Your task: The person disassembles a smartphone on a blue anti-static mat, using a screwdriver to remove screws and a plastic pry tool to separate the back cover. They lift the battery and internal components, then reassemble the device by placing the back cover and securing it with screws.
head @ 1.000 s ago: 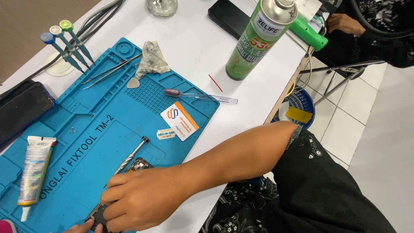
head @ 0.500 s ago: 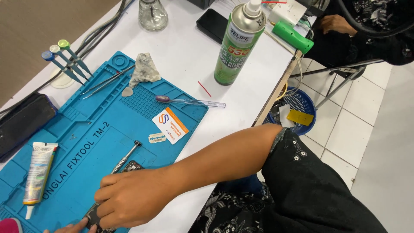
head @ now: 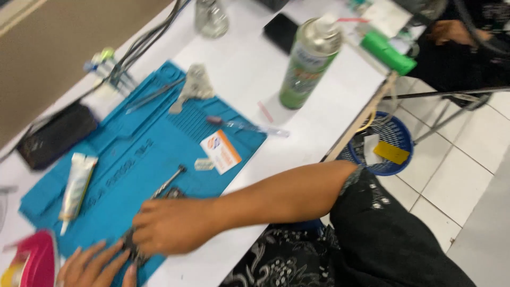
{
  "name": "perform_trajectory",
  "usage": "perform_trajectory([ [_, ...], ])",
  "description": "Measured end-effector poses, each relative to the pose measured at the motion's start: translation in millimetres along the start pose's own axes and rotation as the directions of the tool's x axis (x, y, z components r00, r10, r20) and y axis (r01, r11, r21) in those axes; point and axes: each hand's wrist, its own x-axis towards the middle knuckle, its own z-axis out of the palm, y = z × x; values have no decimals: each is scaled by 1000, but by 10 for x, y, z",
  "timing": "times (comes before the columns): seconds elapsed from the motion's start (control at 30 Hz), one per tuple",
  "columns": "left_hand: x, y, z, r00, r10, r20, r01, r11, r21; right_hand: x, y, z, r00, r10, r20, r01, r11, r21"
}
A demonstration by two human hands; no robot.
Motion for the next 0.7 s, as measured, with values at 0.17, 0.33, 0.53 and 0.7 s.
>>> perform_trajectory([
  [0.17,725,797,-265,968,-220,121,210,974,89,47,-64,56,992,-124,-13,125,992,15],
  [0.33,604,819,-198,970,-239,42,237,970,63,252,-124,-341,989,45,139,-53,997,53],
  [0.53,766,788,-334,972,-209,107,215,976,-44,92,313,-988,941,209,266,-115,937,-330],
  [0.7,890,715,-375,965,-213,151,227,971,-77,-163,505,-711,941,235,244,-133,919,-371],
])
